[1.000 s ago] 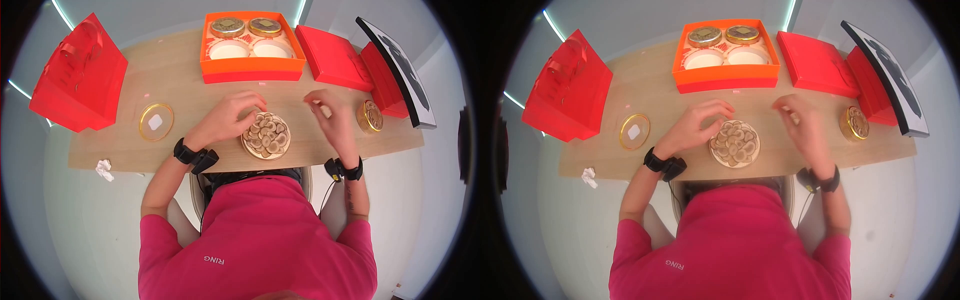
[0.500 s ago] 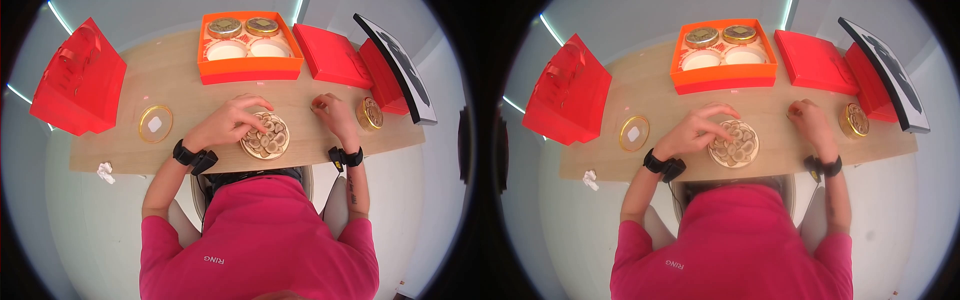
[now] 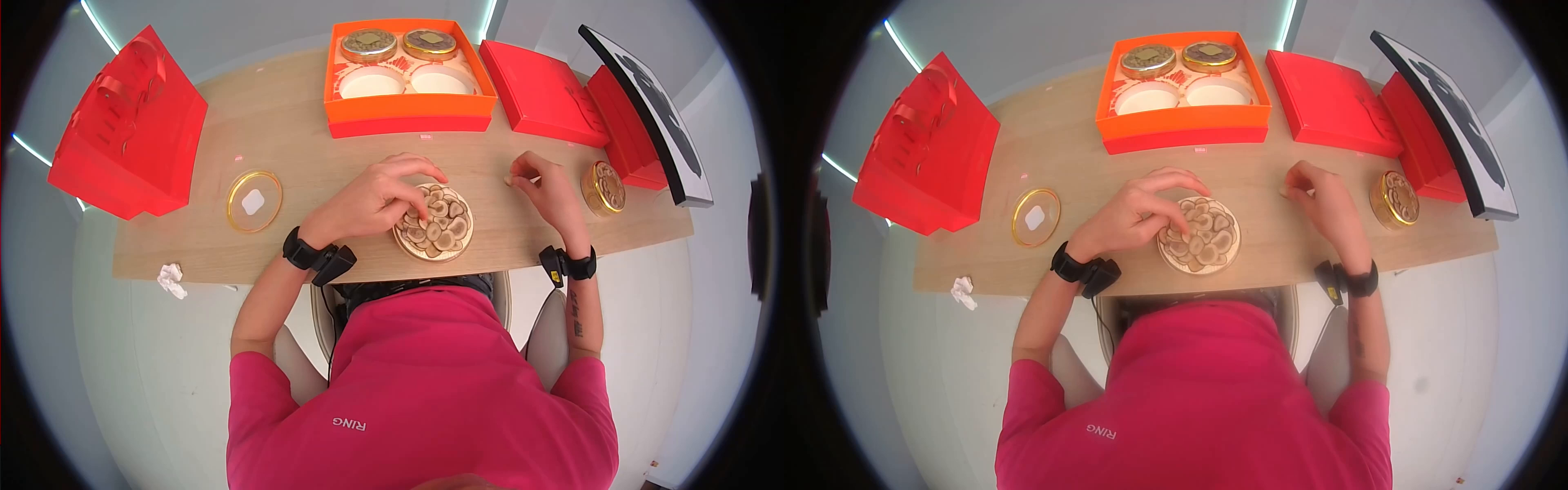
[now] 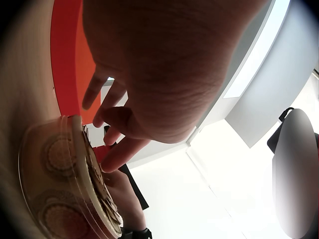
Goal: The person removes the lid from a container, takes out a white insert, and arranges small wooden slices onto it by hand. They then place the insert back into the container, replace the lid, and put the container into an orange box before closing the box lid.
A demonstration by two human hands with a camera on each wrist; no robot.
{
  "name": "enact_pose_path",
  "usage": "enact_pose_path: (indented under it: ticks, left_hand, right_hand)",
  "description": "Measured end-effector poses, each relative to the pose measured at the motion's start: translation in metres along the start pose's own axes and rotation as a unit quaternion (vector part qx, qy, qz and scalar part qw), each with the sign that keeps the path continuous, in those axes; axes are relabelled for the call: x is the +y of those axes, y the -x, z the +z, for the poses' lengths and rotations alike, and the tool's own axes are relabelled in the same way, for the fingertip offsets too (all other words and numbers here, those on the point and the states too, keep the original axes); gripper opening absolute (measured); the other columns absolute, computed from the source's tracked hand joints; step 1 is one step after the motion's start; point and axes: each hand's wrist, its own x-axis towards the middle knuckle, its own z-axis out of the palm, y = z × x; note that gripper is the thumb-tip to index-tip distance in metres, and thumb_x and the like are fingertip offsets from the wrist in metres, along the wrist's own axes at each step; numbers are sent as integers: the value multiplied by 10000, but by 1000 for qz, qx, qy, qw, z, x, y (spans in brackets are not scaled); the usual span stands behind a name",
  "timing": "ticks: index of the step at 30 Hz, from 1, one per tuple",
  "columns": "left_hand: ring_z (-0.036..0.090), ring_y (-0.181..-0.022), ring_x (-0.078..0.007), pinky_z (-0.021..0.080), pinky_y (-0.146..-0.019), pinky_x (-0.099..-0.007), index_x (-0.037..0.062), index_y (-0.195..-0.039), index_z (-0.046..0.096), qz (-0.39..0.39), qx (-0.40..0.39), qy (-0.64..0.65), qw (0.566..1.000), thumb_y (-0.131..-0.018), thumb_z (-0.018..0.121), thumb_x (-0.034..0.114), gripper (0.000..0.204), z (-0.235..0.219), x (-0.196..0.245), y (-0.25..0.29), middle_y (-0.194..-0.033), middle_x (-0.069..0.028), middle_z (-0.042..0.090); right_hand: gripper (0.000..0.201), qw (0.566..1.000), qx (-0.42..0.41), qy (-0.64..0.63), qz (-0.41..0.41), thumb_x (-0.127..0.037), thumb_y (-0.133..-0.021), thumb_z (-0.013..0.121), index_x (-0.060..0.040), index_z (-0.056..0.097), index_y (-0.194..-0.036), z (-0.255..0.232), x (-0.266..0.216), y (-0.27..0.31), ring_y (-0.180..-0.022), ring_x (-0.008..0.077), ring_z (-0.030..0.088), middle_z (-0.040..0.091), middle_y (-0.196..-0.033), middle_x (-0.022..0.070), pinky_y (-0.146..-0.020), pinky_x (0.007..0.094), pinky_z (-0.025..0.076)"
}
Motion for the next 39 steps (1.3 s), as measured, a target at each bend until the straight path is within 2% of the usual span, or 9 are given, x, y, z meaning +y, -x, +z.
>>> enact_pose_path:
  ticks: [1, 4, 7, 16, 22, 28, 34, 37, 39]
  left_hand:
    - [669, -1335, -350, 537, -1128, -467, 31, -868, 810, 3, 7, 0, 1000, -827, 597, -120, 264, 1, 1, 0, -1365, -124, 757]
    - [670, -1328, -352, 536, -1125, -473, 29, -887, 803, 0, 15, -1, 1000, -849, 592, -111, 256, 3, -1, 0, -1366, -126, 754]
    - [663, -1395, -347, 543, -1168, -456, 26, -947, 836, -19, -10, -8, 1000, -823, 590, -154, 329, -1, -2, 1, -1423, -135, 746]
    - [686, -1346, -326, 548, -1124, -425, 16, -916, 805, -35, 6, 6, 999, -856, 553, -166, 316, -1, 0, 1, -1391, -135, 742]
    - [738, -1183, -295, 577, -1017, -408, -18, -868, 726, -80, 34, 25, 996, -866, 527, -165, 247, -3, 1, 1, -1335, -137, 758]
    - [753, -1115, -277, 590, -957, -387, -34, -846, 694, -56, 55, 5, 997, -864, 517, -162, 219, -4, -1, 2, -1299, -147, 768]
    - [763, -1047, -265, 594, -931, -383, -40, -851, 689, -56, 57, 8, 997, -872, 518, -160, 211, -3, -2, 2, -1291, -149, 777]
    - [765, -1068, -267, 594, -940, -392, -44, -849, 692, -69, 54, 7, 996, -860, 519, -160, 208, -4, 0, 1, -1286, -144, 782]
    - [765, -1119, -280, 592, -981, -398, -35, -956, 736, -66, 42, -9, 997, -914, 523, -150, 246, -6, 0, 1, -1294, -142, 786]
  right_hand:
    - [150, 1000, 5, -30, 3, -33, -999, 793, 10, 727, -1127, -1, -8, 2, -890, 258, 791, 809, -997, 130, -812, 377, 616]
    - [161, 993, -7, -116, 28, -13, -1031, 786, 15, 729, -1179, -5, -29, 7, -885, 163, 789, 819, -1016, 89, -780, 320, 616]
    - [133, 982, -43, -180, 30, -30, -1059, 803, 2, 746, -1175, -5, -43, 13, -936, 104, 785, 842, -1058, 51, -770, 271, 598]
    - [91, 981, -58, -187, -4, -43, -1012, 845, -2, 820, -1089, 0, -60, 23, -901, 97, 744, 834, -1044, 25, -816, 285, 601]
    - [106, 986, -40, -146, -66, -82, -1008, 854, -36, 821, -1099, 11, -84, 27, -890, 83, 750, 847, -1014, 5, -745, 267, 544]
    - [161, 991, -2, -128, -40, -102, -1024, 830, -69, 808, -1180, 20, -86, 21, -879, 64, 753, 852, -983, -18, -710, 256, 504]
    - [154, 985, 67, -156, -22, -119, -1039, 817, -62, 803, -1181, 18, -69, 16, -884, 43, 741, 842, -986, -11, -705, 248, 491]
    - [154, 986, 66, -150, -24, -123, -1042, 814, -62, 801, -1184, 16, -69, 15, -885, 40, 738, 840, -990, -8, -705, 249, 492]
    - [153, 988, 60, -139, -27, -124, -1041, 814, -61, 801, -1181, 16, -70, 15, -877, 42, 736, 844, -991, -7, -704, 250, 493]
